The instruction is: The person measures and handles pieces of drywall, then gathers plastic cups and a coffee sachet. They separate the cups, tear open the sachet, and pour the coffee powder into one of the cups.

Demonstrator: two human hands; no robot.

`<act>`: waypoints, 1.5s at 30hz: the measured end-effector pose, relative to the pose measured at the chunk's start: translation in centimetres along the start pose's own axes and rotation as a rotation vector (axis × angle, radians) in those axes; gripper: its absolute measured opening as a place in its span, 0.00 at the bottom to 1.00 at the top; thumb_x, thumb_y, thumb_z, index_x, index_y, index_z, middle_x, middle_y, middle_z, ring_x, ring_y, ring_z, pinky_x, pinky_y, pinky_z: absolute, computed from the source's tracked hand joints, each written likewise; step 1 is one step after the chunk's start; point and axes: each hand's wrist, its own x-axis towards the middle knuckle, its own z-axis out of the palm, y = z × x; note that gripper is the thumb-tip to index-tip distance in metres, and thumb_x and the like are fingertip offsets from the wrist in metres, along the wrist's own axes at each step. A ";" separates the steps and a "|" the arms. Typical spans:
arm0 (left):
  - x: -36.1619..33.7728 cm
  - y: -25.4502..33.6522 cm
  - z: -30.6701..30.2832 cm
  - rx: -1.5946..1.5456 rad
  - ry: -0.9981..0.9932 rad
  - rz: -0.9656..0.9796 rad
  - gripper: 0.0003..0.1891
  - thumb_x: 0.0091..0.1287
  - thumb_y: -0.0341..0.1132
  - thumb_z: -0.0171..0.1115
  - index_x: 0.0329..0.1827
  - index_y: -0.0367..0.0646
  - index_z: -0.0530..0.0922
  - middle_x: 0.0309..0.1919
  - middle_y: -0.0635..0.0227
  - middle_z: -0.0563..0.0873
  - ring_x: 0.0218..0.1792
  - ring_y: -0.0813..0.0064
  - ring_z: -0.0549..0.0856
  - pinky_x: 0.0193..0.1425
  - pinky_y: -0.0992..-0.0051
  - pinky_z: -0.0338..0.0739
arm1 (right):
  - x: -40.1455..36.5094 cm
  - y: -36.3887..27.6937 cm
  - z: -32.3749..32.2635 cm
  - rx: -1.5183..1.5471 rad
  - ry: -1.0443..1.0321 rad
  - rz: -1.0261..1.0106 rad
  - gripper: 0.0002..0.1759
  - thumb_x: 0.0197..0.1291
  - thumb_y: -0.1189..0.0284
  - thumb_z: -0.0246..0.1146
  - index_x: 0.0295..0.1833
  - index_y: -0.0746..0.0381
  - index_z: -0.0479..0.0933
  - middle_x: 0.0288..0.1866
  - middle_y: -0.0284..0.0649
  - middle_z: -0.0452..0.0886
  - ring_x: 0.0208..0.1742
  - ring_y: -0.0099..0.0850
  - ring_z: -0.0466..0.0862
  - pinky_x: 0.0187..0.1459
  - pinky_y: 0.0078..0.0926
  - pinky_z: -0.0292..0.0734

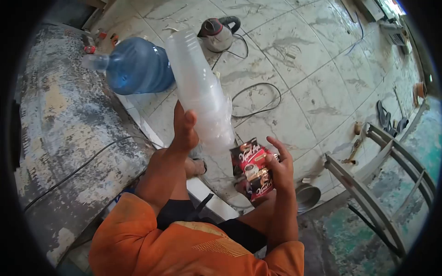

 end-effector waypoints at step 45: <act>-18.5 3.3 8.6 0.121 -0.934 0.301 0.35 0.60 0.57 0.71 0.56 0.33 0.76 0.41 0.57 0.87 0.39 0.70 0.88 0.44 0.70 0.83 | -26.8 4.8 3.5 -0.316 0.500 -1.046 0.42 0.57 0.67 0.75 0.73 0.68 0.64 0.51 0.44 0.78 0.47 0.27 0.80 0.46 0.27 0.79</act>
